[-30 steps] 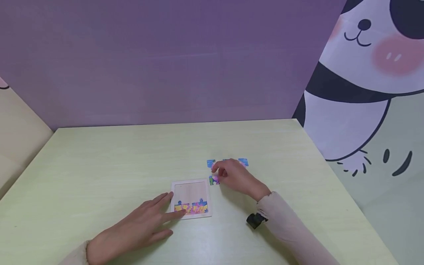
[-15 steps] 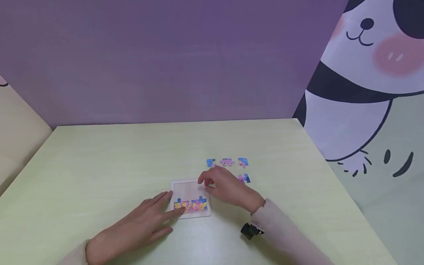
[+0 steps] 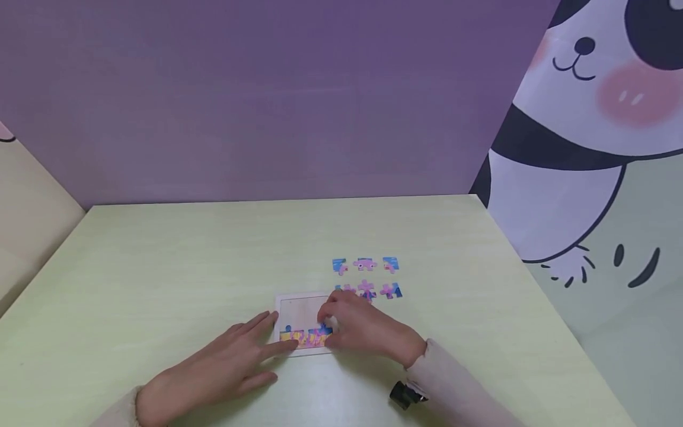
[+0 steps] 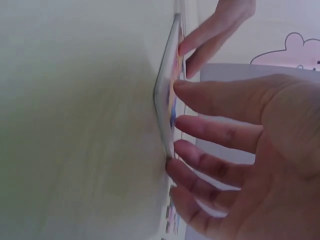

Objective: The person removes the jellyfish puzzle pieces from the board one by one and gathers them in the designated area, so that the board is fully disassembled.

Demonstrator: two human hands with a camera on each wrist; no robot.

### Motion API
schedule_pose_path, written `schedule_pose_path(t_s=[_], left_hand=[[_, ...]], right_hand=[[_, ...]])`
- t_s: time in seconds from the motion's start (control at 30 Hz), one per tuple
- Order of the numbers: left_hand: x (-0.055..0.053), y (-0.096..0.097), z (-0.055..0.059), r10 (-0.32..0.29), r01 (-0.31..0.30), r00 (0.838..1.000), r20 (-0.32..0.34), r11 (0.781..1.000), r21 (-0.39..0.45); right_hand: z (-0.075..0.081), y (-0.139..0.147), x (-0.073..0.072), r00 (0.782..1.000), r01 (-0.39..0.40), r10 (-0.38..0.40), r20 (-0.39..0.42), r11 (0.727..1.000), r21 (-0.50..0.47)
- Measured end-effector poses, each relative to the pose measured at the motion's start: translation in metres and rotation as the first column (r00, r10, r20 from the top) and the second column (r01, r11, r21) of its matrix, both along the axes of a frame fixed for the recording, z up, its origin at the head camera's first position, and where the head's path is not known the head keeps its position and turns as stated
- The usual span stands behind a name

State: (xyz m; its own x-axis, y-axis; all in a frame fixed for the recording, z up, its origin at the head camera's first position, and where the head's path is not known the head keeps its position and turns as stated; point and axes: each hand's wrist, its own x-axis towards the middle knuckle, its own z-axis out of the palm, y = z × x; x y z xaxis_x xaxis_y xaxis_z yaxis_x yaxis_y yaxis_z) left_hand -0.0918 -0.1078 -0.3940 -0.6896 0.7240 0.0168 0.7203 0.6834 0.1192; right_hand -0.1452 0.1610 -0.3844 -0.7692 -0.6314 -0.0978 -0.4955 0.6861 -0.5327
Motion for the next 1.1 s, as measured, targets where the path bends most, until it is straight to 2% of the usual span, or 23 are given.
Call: schedule_pose_path(t_s=[0.17,0.37,0.5,0.6,0.73,0.87,1.1], left_hand=[[0.002,-0.002,-0.002,-0.014,0.014,1.0,-0.006,0.999,0.032],[0.003,0.0,-0.004,0.013,-0.013,1.0,-0.004,0.999,0.047],[0.006,0.004,-0.006,0.036,-0.035,0.999,-0.032,0.999,0.039],[0.009,0.008,-0.007,0.02,-0.019,0.999,-0.048,1.0,0.017],[0.012,0.01,-0.007,0.005,-0.006,1.0,-0.03,1.0,-0.03],[0.013,0.009,-0.006,0.013,-0.014,1.0,-0.01,0.999,-0.042],[0.006,0.002,-0.006,0.024,-0.024,1.0,-0.006,0.999,0.027]], right_hand=[[-0.001,-0.004,0.005,0.999,0.004,-0.004,-0.032,1.0,0.017],[0.0,-0.007,0.006,0.999,0.016,-0.017,0.04,1.0,0.016],[0.001,-0.008,0.006,0.999,0.015,-0.016,0.049,1.0,0.009],[0.002,-0.008,0.006,0.999,0.009,-0.01,0.052,1.0,0.008],[0.002,-0.008,0.006,0.999,0.002,-0.002,0.046,1.0,0.008],[0.003,-0.008,0.006,1.0,-0.004,0.004,0.016,1.0,0.006],[-0.002,-0.01,0.007,0.994,-0.021,0.019,-0.109,1.0,-0.016]])
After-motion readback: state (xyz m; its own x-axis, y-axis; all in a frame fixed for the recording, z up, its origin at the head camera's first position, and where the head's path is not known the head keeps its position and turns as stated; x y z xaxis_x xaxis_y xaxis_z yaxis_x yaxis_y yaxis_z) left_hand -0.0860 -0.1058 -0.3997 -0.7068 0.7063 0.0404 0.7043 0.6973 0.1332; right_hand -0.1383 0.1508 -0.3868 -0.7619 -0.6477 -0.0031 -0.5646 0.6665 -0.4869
